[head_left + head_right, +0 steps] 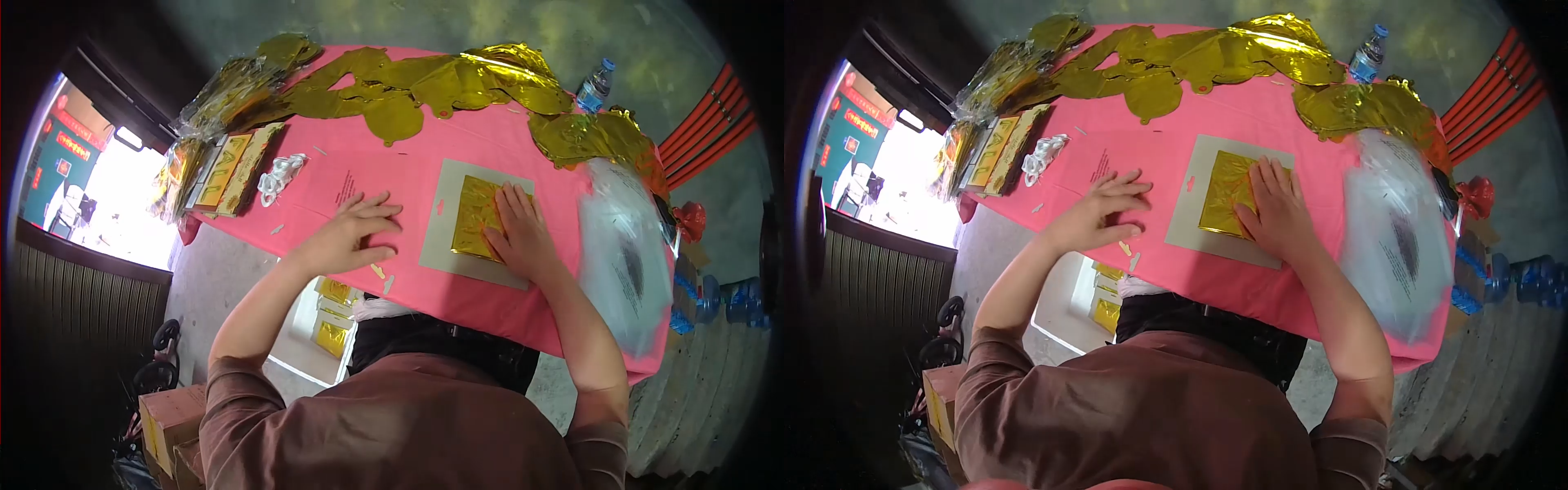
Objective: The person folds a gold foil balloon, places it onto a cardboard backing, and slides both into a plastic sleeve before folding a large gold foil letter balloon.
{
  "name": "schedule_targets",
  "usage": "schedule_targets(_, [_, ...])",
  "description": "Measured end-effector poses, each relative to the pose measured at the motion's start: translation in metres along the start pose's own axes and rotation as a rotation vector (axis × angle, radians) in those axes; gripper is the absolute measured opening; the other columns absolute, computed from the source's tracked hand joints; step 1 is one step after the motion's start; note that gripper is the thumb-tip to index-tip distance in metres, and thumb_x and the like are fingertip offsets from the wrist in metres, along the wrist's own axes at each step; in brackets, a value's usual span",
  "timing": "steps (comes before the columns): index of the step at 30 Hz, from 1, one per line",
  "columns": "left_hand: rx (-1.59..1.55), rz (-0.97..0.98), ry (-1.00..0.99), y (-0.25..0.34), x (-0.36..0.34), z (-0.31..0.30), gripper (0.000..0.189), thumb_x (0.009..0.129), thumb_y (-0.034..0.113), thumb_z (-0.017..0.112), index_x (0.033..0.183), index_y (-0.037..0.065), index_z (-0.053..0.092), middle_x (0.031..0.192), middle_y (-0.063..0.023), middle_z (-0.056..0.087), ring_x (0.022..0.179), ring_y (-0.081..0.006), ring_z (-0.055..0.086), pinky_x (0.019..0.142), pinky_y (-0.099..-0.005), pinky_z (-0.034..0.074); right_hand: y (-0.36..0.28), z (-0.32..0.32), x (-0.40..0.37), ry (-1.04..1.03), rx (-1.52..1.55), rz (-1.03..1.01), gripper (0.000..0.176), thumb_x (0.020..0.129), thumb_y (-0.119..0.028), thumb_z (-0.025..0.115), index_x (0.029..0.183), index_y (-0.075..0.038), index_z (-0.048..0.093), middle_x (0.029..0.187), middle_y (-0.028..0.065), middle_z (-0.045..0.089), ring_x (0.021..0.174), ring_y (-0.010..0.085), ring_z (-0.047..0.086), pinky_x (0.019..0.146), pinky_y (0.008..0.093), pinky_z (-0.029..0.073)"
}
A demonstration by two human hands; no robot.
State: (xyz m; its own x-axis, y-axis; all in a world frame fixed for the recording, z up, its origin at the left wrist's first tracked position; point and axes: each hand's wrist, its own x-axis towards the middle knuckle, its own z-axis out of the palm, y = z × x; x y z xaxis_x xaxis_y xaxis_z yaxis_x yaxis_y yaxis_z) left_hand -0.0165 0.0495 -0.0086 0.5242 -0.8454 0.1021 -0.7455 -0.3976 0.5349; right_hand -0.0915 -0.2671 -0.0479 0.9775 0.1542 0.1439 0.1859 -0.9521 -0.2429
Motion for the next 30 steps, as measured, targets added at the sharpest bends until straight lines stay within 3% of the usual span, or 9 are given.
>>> schedule_targets(5, [-0.157, 0.019, 0.036, -0.004, 0.026, -0.009, 0.025, 0.081, 0.02, 0.068, 0.099, 0.004, 0.063, 0.108, -0.0132, 0.062, 0.11, -0.031, 0.056, 0.092, -0.0408, 0.045, 0.001, 0.002, 0.001, 0.026, -0.003, -0.014, 0.066, 0.091, -0.039, 0.048, 0.139, 0.004, 0.032, 0.147, 0.021, 0.028, 0.138, 0.0352, 0.022, 0.113, 0.0465, 0.015])
schedule_targets(8, [-0.034, -0.12, 0.198, 0.007, 0.06, 0.008, 0.024, 0.081, 0.018, 0.067, 0.096, 0.0, 0.061, 0.095, -0.0152, 0.063, 0.091, -0.0308, 0.061, 0.077, -0.0359, 0.049, -0.001, 0.0, 0.002, 0.019, -0.006, -0.009, 0.067, 0.091, -0.039, 0.049, 0.139, 0.005, 0.032, 0.147, 0.0216, 0.028, 0.138, 0.0355, 0.022, 0.113, 0.0466, 0.015])
schedule_targets(12, [-0.061, -0.208, 0.293, 0.001, 0.104, 0.031, 0.019, 0.077, 0.013, 0.064, 0.087, -0.002, 0.06, 0.084, -0.0204, 0.06, 0.084, -0.0366, 0.06, 0.078, -0.043, 0.049, -0.001, -0.001, 0.001, 0.025, -0.009, -0.005, 0.067, 0.091, -0.039, 0.049, 0.138, 0.005, 0.033, 0.146, 0.0222, 0.029, 0.138, 0.036, 0.023, 0.113, 0.0468, 0.015])
schedule_targets(17, [-0.06, -0.469, 0.048, -0.007, 0.13, 0.022, 0.023, 0.082, 0.013, 0.063, 0.098, -0.002, 0.059, 0.085, -0.0132, 0.063, 0.073, -0.0232, 0.062, 0.069, -0.0343, 0.051, -0.002, 0.0, 0.001, 0.042, -0.003, -0.018, 0.067, 0.09, -0.039, 0.05, 0.138, 0.005, 0.033, 0.145, 0.0225, 0.03, 0.138, 0.0364, 0.024, 0.113, 0.0469, 0.016])
schedule_targets(20, [-0.352, -0.5, 0.208, -0.046, 0.134, 0.047, 0.017, 0.082, 0.009, 0.063, 0.094, -0.003, 0.06, 0.079, -0.0071, 0.062, 0.069, -0.014, 0.059, 0.064, -0.029, 0.049, -0.001, 0.0, 0.001, 0.039, -0.003, -0.021, 0.067, 0.09, -0.039, 0.05, 0.138, 0.005, 0.033, 0.145, 0.0224, 0.03, 0.138, 0.0364, 0.024, 0.113, 0.0472, 0.016])
schedule_targets(23, [-0.443, -0.493, 0.24, -0.062, 0.134, 0.055, 0.029, 0.075, 0.02, 0.067, 0.089, -0.004, 0.061, 0.084, -0.0181, 0.068, 0.08, -0.0293, 0.066, 0.072, -0.0386, 0.051, 0.0, 0.002, 0.002, 0.043, -0.009, -0.021, 0.067, 0.09, -0.039, 0.05, 0.138, 0.005, 0.033, 0.145, 0.0224, 0.031, 0.137, 0.0364, 0.024, 0.113, 0.0474, 0.016])
schedule_targets(24, [-0.443, -0.494, 0.24, -0.052, 0.131, 0.051, 0.029, 0.075, 0.02, 0.067, 0.089, -0.004, 0.061, 0.084, -0.0181, 0.068, 0.08, -0.0293, 0.066, 0.072, -0.0386, 0.051, 0.0, 0.002, 0.001, 0.042, -0.008, -0.022, 0.067, 0.09, -0.039, 0.05, 0.138, 0.005, 0.033, 0.145, 0.0224, 0.031, 0.137, 0.0364, 0.024, 0.113, 0.0474, 0.016])
schedule_targets(26, [-0.556, -0.418, 0.159, -0.015, 0.121, 0.034, 0.014, 0.083, 0.011, 0.065, 0.085, -0.002, 0.06, 0.07, -0.0023, 0.06, 0.066, -0.0102, 0.056, 0.06, -0.0283, 0.046, -0.002, 0.0, 0.001, 0.038, 0.005, -0.016, 0.067, 0.09, -0.038, 0.051, 0.138, 0.006, 0.033, 0.145, 0.0223, 0.031, 0.137, 0.0365, 0.024, 0.113, 0.0471, 0.016])
schedule_targets(30, [-0.251, -0.386, 0.071, 0.022, 0.095, 0.033, 0.019, 0.081, 0.015, 0.067, 0.083, -0.002, 0.059, 0.066, -0.0054, 0.058, 0.062, -0.0143, 0.056, 0.058, -0.0321, 0.045, 0.001, 0.001, 0.001, 0.059, -0.003, -0.04, 0.066, 0.09, -0.036, 0.05, 0.138, 0.006, 0.033, 0.145, 0.0229, 0.031, 0.137, 0.0369, 0.024, 0.113, 0.0466, 0.016])
